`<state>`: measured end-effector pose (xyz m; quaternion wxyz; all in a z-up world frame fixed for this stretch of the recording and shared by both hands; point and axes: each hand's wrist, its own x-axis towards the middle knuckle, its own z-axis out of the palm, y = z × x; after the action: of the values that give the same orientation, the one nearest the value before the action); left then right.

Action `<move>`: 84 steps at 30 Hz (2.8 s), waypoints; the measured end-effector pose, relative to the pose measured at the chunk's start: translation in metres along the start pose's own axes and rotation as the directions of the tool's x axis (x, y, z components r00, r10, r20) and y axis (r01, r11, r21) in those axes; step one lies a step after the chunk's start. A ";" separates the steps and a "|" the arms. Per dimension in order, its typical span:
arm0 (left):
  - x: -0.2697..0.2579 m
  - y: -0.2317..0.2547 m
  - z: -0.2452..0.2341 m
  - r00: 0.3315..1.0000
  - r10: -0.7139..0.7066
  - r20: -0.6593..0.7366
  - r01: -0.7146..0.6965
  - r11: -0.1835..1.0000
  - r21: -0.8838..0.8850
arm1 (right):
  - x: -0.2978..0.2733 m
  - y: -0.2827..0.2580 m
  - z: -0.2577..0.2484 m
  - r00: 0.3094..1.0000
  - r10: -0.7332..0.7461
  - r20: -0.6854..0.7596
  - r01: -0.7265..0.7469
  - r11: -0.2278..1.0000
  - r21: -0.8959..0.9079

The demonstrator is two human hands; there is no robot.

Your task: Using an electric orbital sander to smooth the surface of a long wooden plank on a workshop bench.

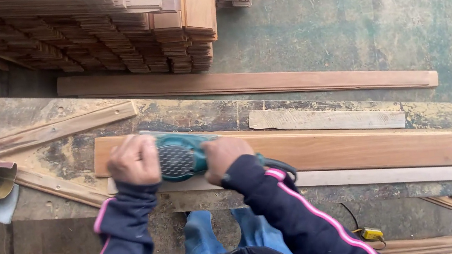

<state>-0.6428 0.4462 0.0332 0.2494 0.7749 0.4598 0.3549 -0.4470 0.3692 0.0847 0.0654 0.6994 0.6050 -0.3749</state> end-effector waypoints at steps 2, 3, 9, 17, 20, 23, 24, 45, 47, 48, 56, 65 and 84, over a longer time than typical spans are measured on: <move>-0.001 0.044 0.033 0.994 0.106 -0.009 -0.106 0.991 -0.075 | -0.029 0.041 -0.006 0.993 0.115 -0.038 -0.115 0.993 -0.009; -0.005 0.062 0.054 0.995 0.094 -0.023 -0.096 0.994 -0.061 | -0.043 0.062 -0.007 0.995 0.095 -0.032 -0.095 0.995 -0.019; -0.038 0.166 0.177 0.986 0.151 -0.074 -0.164 0.963 -0.214 | -0.119 0.216 0.010 0.936 0.340 -0.094 -0.345 0.938 -0.041; -0.101 0.287 0.306 0.995 0.091 0.039 -0.076 0.956 -0.282 | -0.212 0.416 0.038 0.831 0.545 -0.109 -0.556 0.823 -0.119; -0.116 0.311 0.340 0.984 0.109 0.139 -0.075 0.970 -0.230 | -0.230 0.472 0.049 0.804 0.579 -0.135 -0.594 0.792 -0.143; -0.122 0.326 0.373 0.963 0.207 0.171 -0.193 0.977 -0.092 | -0.236 0.496 0.051 0.807 0.573 -0.143 -0.591 0.791 -0.161; -0.116 0.326 0.377 0.964 0.207 0.168 -0.193 0.977 -0.093 | -0.236 0.496 0.050 0.807 0.573 -0.145 -0.591 0.790 -0.163; -0.016 0.142 0.165 0.976 0.155 0.154 -0.115 0.964 -0.239 | -0.094 0.202 -0.018 0.970 0.180 -0.162 -0.204 0.967 -0.151; -0.016 0.143 0.157 0.973 0.087 0.213 -0.055 0.987 -0.151 | -0.092 0.202 -0.015 0.980 0.134 -0.148 -0.154 0.979 -0.130; -0.022 0.153 0.167 0.973 0.087 0.214 -0.055 0.987 -0.150 | -0.102 0.213 -0.013 0.980 0.134 -0.148 -0.153 0.980 -0.129; -0.082 0.260 0.284 0.980 0.052 0.193 0.009 0.953 -0.303 | -0.188 0.386 0.022 0.909 0.394 -0.140 -0.413 0.895 -0.167; -0.120 0.268 0.293 0.997 -0.006 0.082 0.037 0.920 -0.391 | -0.205 0.476 0.077 0.872 0.465 -0.151 -0.489 0.841 -0.234; 0.005 -0.003 -0.002 0.995 0.077 0.070 -0.062 0.980 -0.189 | 0.008 0.010 0.002 0.991 0.110 -0.078 -0.126 0.962 -0.243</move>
<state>-0.6443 0.4518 0.0335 0.3257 0.7768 0.3874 0.3747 -0.4392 0.3722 0.0747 0.1549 0.7324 0.6059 -0.2693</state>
